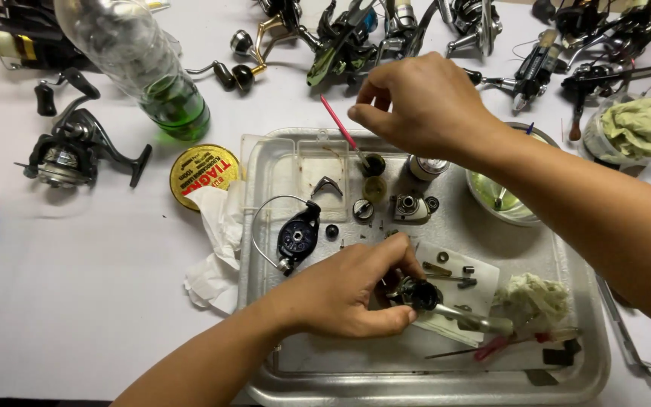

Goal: The person is cleaning, lubricating, and reassembling the internal components of a fishing reel body on a metal tray.

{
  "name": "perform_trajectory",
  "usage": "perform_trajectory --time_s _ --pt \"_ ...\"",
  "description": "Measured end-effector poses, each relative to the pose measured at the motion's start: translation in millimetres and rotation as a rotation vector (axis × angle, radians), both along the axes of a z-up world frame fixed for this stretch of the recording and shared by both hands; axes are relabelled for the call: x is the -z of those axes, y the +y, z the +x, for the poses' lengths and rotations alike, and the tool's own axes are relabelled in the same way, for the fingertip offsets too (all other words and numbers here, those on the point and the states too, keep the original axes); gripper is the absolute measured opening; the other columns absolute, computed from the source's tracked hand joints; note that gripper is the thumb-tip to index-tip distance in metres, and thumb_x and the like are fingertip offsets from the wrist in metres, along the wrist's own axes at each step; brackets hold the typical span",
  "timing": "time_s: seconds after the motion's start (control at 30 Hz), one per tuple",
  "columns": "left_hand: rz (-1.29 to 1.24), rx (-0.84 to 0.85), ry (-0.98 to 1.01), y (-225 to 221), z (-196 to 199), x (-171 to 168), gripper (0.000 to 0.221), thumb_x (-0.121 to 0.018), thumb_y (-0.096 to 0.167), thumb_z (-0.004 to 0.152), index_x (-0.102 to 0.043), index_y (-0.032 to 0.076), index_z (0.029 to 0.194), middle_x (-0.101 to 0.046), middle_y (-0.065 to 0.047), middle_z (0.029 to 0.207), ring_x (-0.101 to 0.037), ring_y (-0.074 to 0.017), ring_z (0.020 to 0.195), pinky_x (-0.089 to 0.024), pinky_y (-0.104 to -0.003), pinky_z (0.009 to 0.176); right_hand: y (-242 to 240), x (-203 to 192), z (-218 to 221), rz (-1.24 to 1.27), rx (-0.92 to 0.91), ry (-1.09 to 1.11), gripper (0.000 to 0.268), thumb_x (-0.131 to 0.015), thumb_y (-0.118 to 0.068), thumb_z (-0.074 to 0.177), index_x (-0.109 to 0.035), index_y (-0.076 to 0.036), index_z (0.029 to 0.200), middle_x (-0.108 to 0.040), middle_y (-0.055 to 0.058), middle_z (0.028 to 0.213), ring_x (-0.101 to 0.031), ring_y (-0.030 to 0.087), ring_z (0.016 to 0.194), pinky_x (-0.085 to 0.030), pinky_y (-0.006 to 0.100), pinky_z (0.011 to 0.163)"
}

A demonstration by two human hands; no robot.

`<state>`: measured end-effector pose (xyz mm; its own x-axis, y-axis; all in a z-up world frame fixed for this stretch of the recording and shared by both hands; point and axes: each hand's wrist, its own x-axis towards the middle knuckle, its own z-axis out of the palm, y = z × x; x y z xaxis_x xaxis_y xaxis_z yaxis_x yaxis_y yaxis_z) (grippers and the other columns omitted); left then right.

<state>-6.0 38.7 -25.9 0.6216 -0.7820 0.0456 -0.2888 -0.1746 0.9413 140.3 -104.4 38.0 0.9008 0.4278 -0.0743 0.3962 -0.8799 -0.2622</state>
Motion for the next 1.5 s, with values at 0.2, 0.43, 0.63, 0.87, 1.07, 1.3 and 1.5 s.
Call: perform_trajectory --time_s 0.2,0.43,0.63,0.87,1.07,1.3,1.5 --pt "0.005 -0.017 -0.038 -0.9 -2.1 3.1 0.038 -0.062 0.033 0.085 -0.048 0.011 0.112 -0.067 -0.01 0.089 -0.064 -0.0266 0.072 -0.048 -0.038 0.065 35.0 27.6 33.8 -0.155 0.1 0.081 0.04 -0.066 -0.061 0.095 -0.083 -0.025 0.09 -0.077 0.01 0.09 -0.068 0.038 0.091 -0.05 0.053 0.071" --pt "0.107 -0.002 0.01 -0.2 -2.2 -1.4 0.041 -0.062 0.036 0.084 -0.047 0.013 0.114 -0.066 -0.009 0.081 -0.061 -0.026 0.068 -0.045 -0.041 0.062 46.9 27.2 35.5 -0.023 0.225 0.321 0.026 -0.073 -0.044 0.088 -0.081 -0.02 0.08 -0.078 -0.008 0.108 -0.066 0.016 0.093 -0.046 0.038 0.072" --pt "0.101 0.0 0.009 -0.6 -1.7 -1.7 0.037 -0.063 0.032 0.085 -0.047 0.012 0.112 -0.059 -0.007 0.069 -0.054 -0.0234 0.06 -0.041 -0.039 0.058 30.1 29.8 40.9 0.17 0.202 0.331 0.03 -0.079 -0.034 0.096 -0.074 -0.018 0.07 -0.064 -0.003 0.065 -0.051 0.011 0.063 -0.037 0.032 0.062" --pt "0.093 0.014 -0.023 -0.8 -0.2 0.1 0.037 -0.062 0.034 0.086 -0.048 0.012 0.113 -0.062 -0.007 0.075 -0.055 -0.0233 0.061 -0.042 -0.039 0.058 -7.4 -12.3 15.4 0.348 0.029 0.158 0.023 -0.068 -0.024 0.11 -0.071 -0.01 0.092 -0.068 0.004 0.076 -0.061 0.013 0.065 -0.05 0.029 0.059" --pt "0.1 0.012 -0.033 -1.0 -0.2 0.1 0.037 -0.062 0.035 0.086 -0.048 0.013 0.112 -0.059 -0.007 0.071 -0.053 -0.0235 0.058 -0.041 -0.04 0.057 -38.7 -10.9 -24.5 0.57 -0.038 0.061 0.008 -0.063 -0.004 0.109 -0.068 0.002 0.105 -0.072 0.012 0.089 -0.07 0.017 0.076 -0.06 0.025 0.068" --pt "0.157 0.013 -0.038 -1.3 -0.3 -1.4 0.037 -0.062 0.038 0.087 -0.049 0.014 0.113 -0.061 -0.008 0.078 -0.055 -0.0246 0.063 -0.04 -0.042 0.06 -61.4 2.7 -49.0 0.575 -0.1 -0.108 0.006 -0.065 0.004 0.106 -0.07 0.005 0.11 -0.074 0.014 0.091 -0.074 0.018 0.079 -0.061 0.026 0.072" --pt "0.148 0.037 -0.019 -1.0 -0.3 -2.3 0.036 -0.063 0.035 0.088 -0.048 0.014 0.113 -0.059 -0.006 0.076 -0.051 -0.0212 0.061 -0.04 -0.039 0.057 -67.4 9.2 -56.7 0.441 -0.146 -0.19 0.007 -0.068 -0.004 0.104 -0.073 0.001 0.106 -0.074 0.011 0.092 -0.071 0.017 0.079 -0.053 0.027 0.065"
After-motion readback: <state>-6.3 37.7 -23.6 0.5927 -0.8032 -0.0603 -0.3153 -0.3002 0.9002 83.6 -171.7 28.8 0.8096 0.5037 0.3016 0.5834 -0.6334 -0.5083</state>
